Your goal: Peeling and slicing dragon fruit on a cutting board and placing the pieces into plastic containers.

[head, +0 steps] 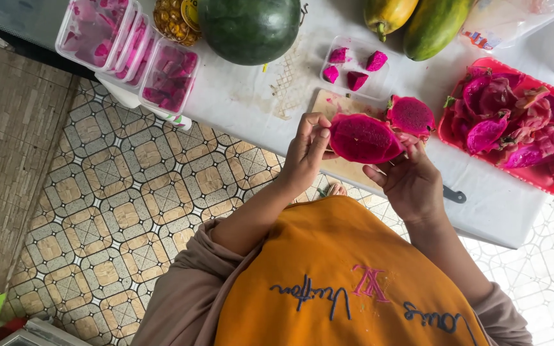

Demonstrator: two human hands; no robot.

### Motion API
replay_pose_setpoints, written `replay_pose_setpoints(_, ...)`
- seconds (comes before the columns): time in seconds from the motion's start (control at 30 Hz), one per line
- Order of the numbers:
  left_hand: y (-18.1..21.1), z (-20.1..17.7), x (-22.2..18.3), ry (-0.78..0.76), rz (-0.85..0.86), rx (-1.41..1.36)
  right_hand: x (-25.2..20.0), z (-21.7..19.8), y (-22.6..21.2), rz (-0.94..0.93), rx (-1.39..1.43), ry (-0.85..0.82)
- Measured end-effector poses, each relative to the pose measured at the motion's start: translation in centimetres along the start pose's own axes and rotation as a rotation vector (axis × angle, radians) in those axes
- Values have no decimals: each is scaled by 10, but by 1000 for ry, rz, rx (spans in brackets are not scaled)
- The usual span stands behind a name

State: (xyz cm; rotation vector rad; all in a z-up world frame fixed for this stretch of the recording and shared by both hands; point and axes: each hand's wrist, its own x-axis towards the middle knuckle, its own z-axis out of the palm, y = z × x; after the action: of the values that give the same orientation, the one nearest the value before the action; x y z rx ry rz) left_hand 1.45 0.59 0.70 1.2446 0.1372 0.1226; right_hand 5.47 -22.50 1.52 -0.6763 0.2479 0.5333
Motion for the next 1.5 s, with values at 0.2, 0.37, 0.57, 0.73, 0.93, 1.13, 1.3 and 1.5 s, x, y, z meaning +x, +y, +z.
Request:
replay_pose_setpoints(0.2, 13, -1, 3, -72, -16, 131, -1, 0, -10, 62, -168, -11)
replay_pose_setpoints(0.37, -3, -10, 6, -101, 75, 262, -6, 3, -11, 67, -252, -32)
replay_pose_setpoints(0.57, -5, -6, 7, -123, 125, 309, 0, -15, -8, 62, -212, -67)
replay_pose_setpoints(0.73, 28, 2, 2, -159, 40, 122, -1, -35, 2, 75, -162, -78)
replay_pose_setpoints(0.93, 36, 6, 5, -155, -151, -189, -5, -29, 8, 100, 11, -94)
replay_pose_setpoints(1.13, -15, -4, 12, -86, -315, -453, 0, -65, 28, 151, 230, -61)
replay_pose_setpoints(1.3, -18, -3, 11, -64, -405, -615, -11, -32, 32, 183, 345, -33)
replay_pose_setpoints(1.5, -16, -6, 10, 1, -494, -704, -10, -22, 37, 248, 350, -14)
